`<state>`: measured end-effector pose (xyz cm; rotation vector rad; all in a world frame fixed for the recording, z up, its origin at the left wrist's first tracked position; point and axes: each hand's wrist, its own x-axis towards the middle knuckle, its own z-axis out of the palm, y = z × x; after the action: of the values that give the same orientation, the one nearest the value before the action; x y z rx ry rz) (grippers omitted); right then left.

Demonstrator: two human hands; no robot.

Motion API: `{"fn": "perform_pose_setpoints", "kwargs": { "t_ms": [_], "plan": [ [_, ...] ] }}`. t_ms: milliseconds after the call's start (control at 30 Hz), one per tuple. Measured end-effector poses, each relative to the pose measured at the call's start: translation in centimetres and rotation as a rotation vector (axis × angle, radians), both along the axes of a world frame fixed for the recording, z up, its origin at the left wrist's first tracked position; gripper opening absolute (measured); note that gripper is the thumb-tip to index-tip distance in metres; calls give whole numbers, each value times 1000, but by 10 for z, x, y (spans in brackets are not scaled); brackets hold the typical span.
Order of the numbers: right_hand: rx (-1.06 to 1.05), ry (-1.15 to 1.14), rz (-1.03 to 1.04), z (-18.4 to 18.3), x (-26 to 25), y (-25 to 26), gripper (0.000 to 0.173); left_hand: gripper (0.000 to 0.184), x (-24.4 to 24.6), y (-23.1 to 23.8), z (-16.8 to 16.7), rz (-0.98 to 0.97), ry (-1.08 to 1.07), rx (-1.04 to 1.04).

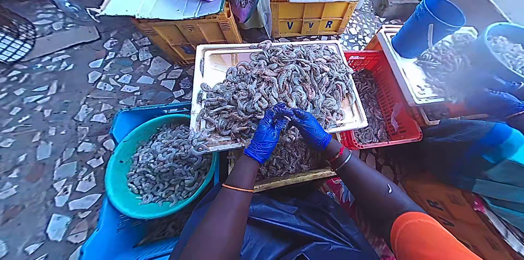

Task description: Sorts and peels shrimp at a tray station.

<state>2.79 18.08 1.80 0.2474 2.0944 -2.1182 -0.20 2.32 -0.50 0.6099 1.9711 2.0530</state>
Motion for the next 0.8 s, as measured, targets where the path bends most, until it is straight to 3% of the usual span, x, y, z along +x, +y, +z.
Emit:
{"fn": "perform_pose_setpoints", "kwargs": {
  "t_ms": [100,233,300,367,400,433,533,633,733,800],
  "plan": [
    [-188,-46,-8,2,1,-1,25,38,3,-4,5,-95,-119,113],
    [-299,-1,48,1,5,5,21,31,4,-9,10,-90,-329,373],
    [-80,69,206,7,5,18,20,31,1,-17,14,-29,-369,426],
    [537,53,433,16,4,34,27,31,-1,-33,20,45,-417,498],
    [865,-21,486,16,1,39,35,30,-3,-43,24,100,-433,565],
    [1033,-84,431,10,-3,42,35,31,-4,-55,30,166,-425,643],
    [1140,-11,41,-4,-18,50,23,40,-9,-90,39,400,-250,942],
    [1363,161,7,-27,-41,44,22,41,-21,-103,25,744,-337,1081],
    [1450,162,83,-51,-51,31,32,18,-25,-78,14,759,-482,801],
    [1473,186,88,-58,-57,26,31,33,-26,-59,14,661,-523,502]
  ]
}}
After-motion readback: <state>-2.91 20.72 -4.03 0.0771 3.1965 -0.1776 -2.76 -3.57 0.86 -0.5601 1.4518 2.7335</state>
